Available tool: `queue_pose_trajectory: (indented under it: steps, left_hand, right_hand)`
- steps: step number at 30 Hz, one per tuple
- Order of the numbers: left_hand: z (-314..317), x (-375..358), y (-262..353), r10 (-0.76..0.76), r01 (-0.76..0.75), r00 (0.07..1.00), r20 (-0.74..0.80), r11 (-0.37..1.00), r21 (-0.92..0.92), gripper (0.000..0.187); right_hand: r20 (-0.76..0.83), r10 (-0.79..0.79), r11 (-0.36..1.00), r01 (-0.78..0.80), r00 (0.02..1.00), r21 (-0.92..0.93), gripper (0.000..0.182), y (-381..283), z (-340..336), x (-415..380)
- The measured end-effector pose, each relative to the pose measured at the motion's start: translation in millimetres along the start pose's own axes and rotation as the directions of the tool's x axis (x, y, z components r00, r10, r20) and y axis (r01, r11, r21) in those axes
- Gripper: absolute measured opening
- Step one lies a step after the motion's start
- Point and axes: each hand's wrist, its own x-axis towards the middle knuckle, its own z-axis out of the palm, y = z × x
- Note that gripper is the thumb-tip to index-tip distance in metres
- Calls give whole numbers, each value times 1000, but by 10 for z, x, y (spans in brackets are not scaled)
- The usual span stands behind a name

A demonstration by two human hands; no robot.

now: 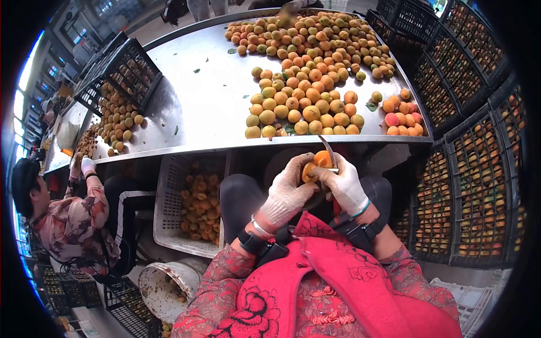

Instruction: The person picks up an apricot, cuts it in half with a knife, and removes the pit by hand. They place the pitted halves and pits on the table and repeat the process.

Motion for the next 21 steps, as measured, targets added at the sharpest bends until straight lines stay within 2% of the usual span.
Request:
queue_pose_trajectory:
  steps: [1,2,4,6,8,11,14,21]
  left_hand:
    - [16,-7,60,-24,25,999,-22,998,55,55]
    - [29,-1,54,-6,7,1000,-21,998,57,55]
    - [47,16,-15,69,-70,994,-82,997,-12,52]
    - [8,73,-197,105,-108,988,-110,994,-16,49]
    - [-21,84,-214,154,-157,982,-106,987,-22,48]
    - [-1,95,-209,317,-288,929,-193,944,163,46]
    - [19,23,42,394,-297,897,-199,872,389,46]
    - [26,25,7,479,-335,861,-171,787,518,39]
  right_hand:
    - [-33,-75,994,72,997,-86,29,-14,27,2]
    - [-54,-38,998,35,998,-53,31,-39,41,7]
    - [-50,-82,996,80,995,-45,30,-46,53,9]
    - [-70,-166,985,168,984,34,29,215,9,96]
    - [-88,-149,988,151,985,14,28,169,23,63]
    - [-93,-132,991,129,987,-40,27,92,65,46]
    - [-112,-127,992,126,986,-18,27,95,75,65]
    - [-75,-49,991,58,996,119,24,44,13,45]
